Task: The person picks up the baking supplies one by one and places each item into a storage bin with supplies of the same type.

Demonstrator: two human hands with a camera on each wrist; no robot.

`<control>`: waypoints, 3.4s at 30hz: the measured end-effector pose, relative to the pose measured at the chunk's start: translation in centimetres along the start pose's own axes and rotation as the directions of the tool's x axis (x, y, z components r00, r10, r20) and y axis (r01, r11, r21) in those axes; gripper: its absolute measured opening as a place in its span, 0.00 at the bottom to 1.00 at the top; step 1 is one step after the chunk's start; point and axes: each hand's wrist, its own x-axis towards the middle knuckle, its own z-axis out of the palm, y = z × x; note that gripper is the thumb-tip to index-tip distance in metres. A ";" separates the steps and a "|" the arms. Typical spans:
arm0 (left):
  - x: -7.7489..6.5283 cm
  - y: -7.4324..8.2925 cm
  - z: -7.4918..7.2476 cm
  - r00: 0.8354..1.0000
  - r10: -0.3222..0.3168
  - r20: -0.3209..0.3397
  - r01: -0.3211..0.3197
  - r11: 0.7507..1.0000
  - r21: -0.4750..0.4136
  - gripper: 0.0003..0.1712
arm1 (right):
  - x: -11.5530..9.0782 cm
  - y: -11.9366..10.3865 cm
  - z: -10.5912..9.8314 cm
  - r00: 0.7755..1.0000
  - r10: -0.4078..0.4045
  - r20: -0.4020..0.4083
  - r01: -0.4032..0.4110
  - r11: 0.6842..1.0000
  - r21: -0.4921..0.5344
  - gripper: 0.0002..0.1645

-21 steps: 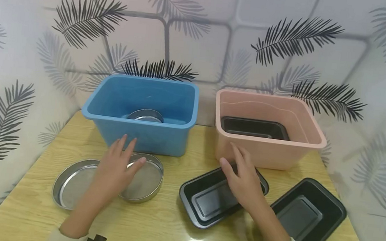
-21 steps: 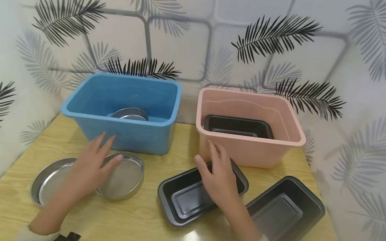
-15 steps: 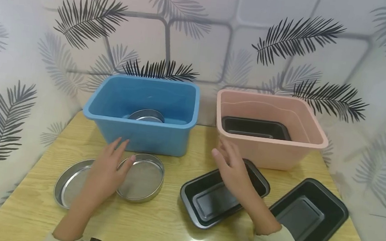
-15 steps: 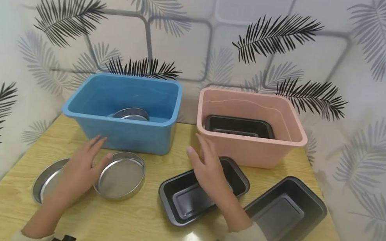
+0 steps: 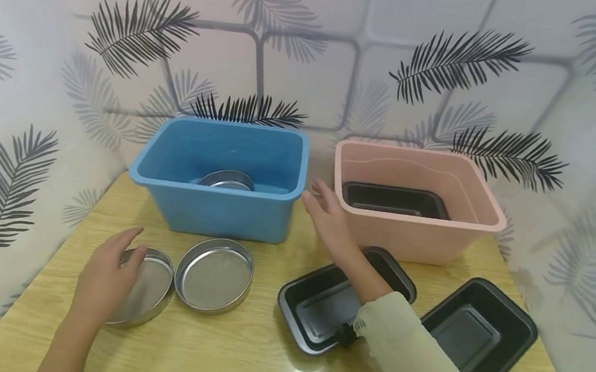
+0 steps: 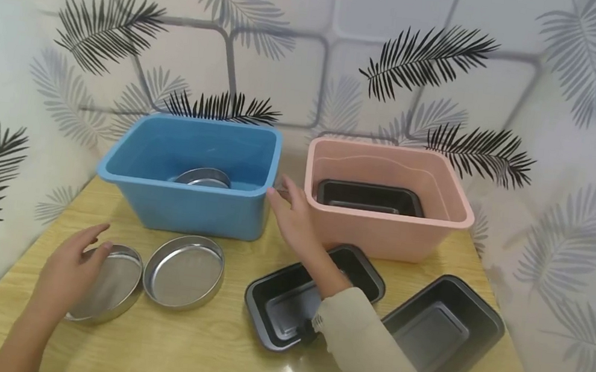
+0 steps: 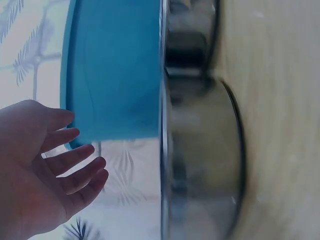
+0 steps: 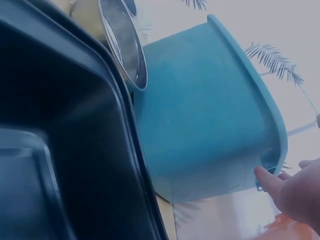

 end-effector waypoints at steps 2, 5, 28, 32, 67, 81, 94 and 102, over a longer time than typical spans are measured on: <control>-0.2 -1.1 -0.3 1.000 -0.014 -0.007 0.014 1.000 -0.002 0.29 | 0.9 0.1 0.2 1.000 0.013 0.000 -0.013 1.000 0.006 0.45; -0.5 -2.5 -0.6 0.999 -0.040 0.003 0.040 0.999 -0.001 0.28 | 2.2 0.4 0.5 1.000 0.014 0.002 -0.014 0.999 0.044 0.44; -2.8 -9.8 -1.9 0.936 -0.189 0.297 0.216 0.975 -0.058 0.32 | 5.1 0.2 2.7 0.993 0.115 -0.037 -0.109 0.986 0.124 0.36; -3.0 -10.5 -1.9 0.913 -0.215 0.346 0.237 0.971 -0.022 0.33 | 5.0 0.4 2.8 0.993 0.112 -0.032 -0.106 0.983 0.149 0.36; -4.6 -11.7 -1.8 0.952 -0.162 0.261 0.282 0.798 -0.533 0.38 | 5.2 1.0 2.5 0.997 0.073 0.014 -0.074 0.950 0.302 0.38; -4.5 -11.0 -3.1 0.967 -0.144 0.210 0.254 0.579 -0.774 0.39 | 5.2 1.3 2.5 0.996 0.080 0.025 -0.084 0.948 0.308 0.38; -1.9 -6.6 -5.8 0.998 0.044 0.055 0.030 0.443 -0.896 0.31 | 5.0 1.2 2.5 0.997 0.067 0.043 -0.076 0.953 0.294 0.39; 1.7 -2.4 -7.0 0.991 0.120 0.066 -0.006 0.521 -0.854 0.33 | 5.1 1.1 2.5 0.997 0.059 0.052 -0.071 0.953 0.293 0.40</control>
